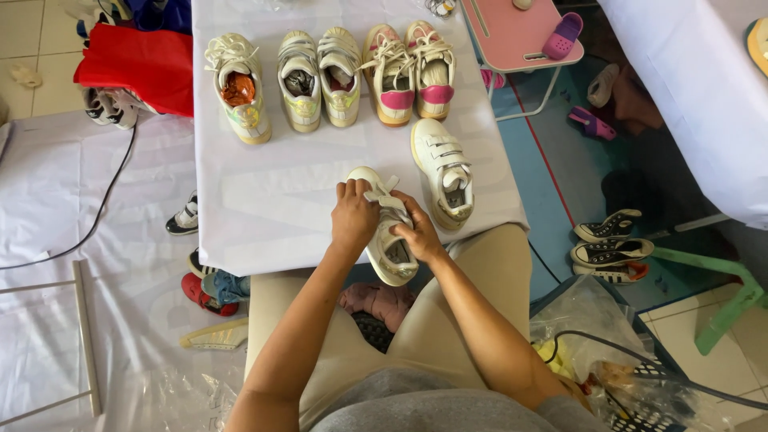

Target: Adjusting and fastening velcro straps on multiple pairs of white sneakers.

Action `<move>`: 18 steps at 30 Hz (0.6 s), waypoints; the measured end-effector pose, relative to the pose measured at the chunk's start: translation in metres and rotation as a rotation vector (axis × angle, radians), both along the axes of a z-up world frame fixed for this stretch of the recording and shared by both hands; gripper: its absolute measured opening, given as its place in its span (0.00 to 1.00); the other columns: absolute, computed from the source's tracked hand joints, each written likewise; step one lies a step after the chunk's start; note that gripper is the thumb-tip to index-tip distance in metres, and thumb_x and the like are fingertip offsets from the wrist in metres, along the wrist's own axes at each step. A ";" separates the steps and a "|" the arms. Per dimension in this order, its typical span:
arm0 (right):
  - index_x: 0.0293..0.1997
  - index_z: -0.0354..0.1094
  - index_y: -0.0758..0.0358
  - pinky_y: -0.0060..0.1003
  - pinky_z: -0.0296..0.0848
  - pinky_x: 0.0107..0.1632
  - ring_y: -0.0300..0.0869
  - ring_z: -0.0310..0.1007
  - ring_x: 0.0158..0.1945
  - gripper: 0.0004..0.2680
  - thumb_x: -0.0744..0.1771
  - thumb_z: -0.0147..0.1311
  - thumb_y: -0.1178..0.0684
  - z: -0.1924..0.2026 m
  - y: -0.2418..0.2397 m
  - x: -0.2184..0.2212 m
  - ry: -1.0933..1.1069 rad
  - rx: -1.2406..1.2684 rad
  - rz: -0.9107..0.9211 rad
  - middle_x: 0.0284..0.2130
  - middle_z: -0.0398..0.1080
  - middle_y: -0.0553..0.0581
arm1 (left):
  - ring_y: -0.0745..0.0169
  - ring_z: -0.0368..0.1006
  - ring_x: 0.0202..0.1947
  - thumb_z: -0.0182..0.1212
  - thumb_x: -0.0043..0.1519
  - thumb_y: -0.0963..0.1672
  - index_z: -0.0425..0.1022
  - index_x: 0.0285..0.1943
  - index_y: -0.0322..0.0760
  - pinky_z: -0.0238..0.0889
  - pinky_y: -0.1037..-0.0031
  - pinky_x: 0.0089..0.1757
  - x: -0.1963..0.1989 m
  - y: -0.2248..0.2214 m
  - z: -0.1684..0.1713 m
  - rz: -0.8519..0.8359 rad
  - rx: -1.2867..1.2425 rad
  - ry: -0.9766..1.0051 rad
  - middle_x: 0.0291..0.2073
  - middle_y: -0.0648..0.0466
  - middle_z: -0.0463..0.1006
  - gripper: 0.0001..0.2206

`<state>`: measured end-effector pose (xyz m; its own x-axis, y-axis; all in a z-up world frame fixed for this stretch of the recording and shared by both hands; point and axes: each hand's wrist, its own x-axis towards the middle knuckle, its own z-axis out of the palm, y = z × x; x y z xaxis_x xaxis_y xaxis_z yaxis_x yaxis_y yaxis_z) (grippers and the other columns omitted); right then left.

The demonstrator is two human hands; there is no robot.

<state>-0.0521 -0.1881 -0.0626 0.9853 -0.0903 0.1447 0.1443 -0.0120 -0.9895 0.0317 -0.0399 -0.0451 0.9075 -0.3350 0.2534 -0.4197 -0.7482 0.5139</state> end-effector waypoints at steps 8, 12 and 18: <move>0.66 0.62 0.63 0.56 0.52 0.70 0.54 0.56 0.70 0.24 0.60 0.57 0.61 0.006 -0.004 -0.004 0.055 0.030 0.010 0.66 0.60 0.68 | 0.49 0.63 0.51 0.53 0.61 0.41 0.65 0.50 0.40 0.77 0.60 0.32 0.017 -0.018 -0.015 -0.073 0.322 -0.013 0.38 0.51 0.67 0.09; 0.66 0.62 0.65 0.57 0.52 0.70 0.55 0.56 0.70 0.24 0.60 0.56 0.61 0.007 -0.002 -0.003 0.048 0.025 0.004 0.64 0.61 0.68 | 0.50 0.65 0.49 0.52 0.61 0.41 0.67 0.50 0.39 0.77 0.60 0.30 0.020 -0.018 -0.022 -0.067 0.363 -0.072 0.37 0.52 0.67 0.09; 0.61 0.65 0.62 0.58 0.52 0.69 0.55 0.56 0.70 0.21 0.60 0.57 0.60 -0.001 0.000 0.000 0.021 0.031 0.003 0.63 0.62 0.68 | 0.50 0.66 0.48 0.55 0.60 0.43 0.63 0.49 0.41 0.77 0.59 0.31 0.003 -0.006 -0.003 -0.034 0.266 -0.118 0.36 0.53 0.66 0.10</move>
